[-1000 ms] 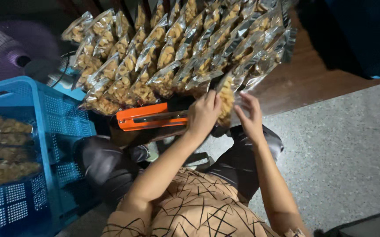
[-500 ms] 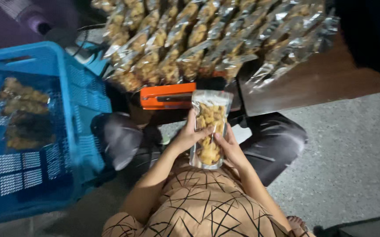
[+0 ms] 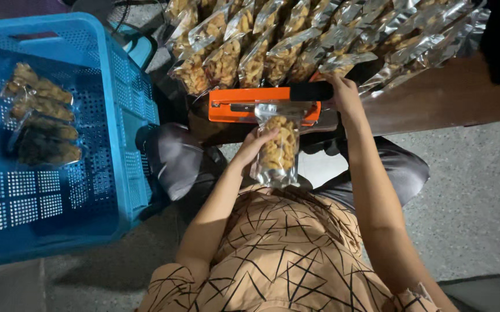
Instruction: The person wipes a clear plastic bag filled with snacks using a white cloth, then seals it with an orange handheld heat sealer. The sealed bag is placed into a blue plastic basket. This process is repeated for multiple snack bags.
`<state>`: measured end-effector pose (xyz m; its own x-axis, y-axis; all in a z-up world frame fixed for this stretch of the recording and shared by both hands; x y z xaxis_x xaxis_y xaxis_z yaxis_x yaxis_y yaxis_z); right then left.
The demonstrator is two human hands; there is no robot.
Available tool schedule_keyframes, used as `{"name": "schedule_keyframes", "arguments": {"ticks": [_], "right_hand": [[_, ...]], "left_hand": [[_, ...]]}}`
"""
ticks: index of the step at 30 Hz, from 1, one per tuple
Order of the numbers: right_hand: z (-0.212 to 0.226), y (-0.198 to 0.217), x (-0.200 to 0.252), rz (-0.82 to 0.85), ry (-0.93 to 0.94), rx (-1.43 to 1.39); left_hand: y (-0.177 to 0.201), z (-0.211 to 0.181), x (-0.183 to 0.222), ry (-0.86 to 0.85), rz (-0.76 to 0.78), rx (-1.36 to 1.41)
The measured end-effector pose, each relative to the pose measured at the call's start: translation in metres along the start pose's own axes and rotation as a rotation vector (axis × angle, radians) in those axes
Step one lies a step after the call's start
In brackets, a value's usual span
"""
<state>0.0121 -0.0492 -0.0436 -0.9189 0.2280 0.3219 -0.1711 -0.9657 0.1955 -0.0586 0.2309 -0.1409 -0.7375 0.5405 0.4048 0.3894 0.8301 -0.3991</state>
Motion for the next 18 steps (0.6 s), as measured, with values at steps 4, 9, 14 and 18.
{"name": "schedule_keyframes", "arguments": {"ticks": [4, 9, 14, 18], "right_hand": [[-0.035, -0.003, -0.044, 0.000, 0.063, 0.076], [-0.081, 0.001, -0.065, -0.155, 0.014, 0.254], [-0.092, -0.001, -0.060, -0.224, -0.038, 0.307], [-0.096, -0.005, -0.060, -0.162, 0.045, 0.177]], "left_hand": [[-0.002, -0.007, -0.005, -0.115, -0.007, 0.070], [0.000, -0.011, -0.001, -0.148, -0.050, 0.135], [0.004, -0.013, 0.000, -0.102, -0.054, 0.071], [0.004, -0.009, 0.005, -0.054, -0.082, 0.064]]}}
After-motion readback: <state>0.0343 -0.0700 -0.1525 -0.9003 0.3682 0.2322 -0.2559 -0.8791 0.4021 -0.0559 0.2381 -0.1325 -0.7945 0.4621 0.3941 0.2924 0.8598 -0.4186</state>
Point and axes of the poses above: each hand's wrist, its own x-axis away from the middle knuckle, its own y-axis out of the back of the hand, z = x × y, the point moved 2 cm from there along -x, towards the middle knuckle, and after that the axes turned 4 degrees about z, right-handed, at the moved point
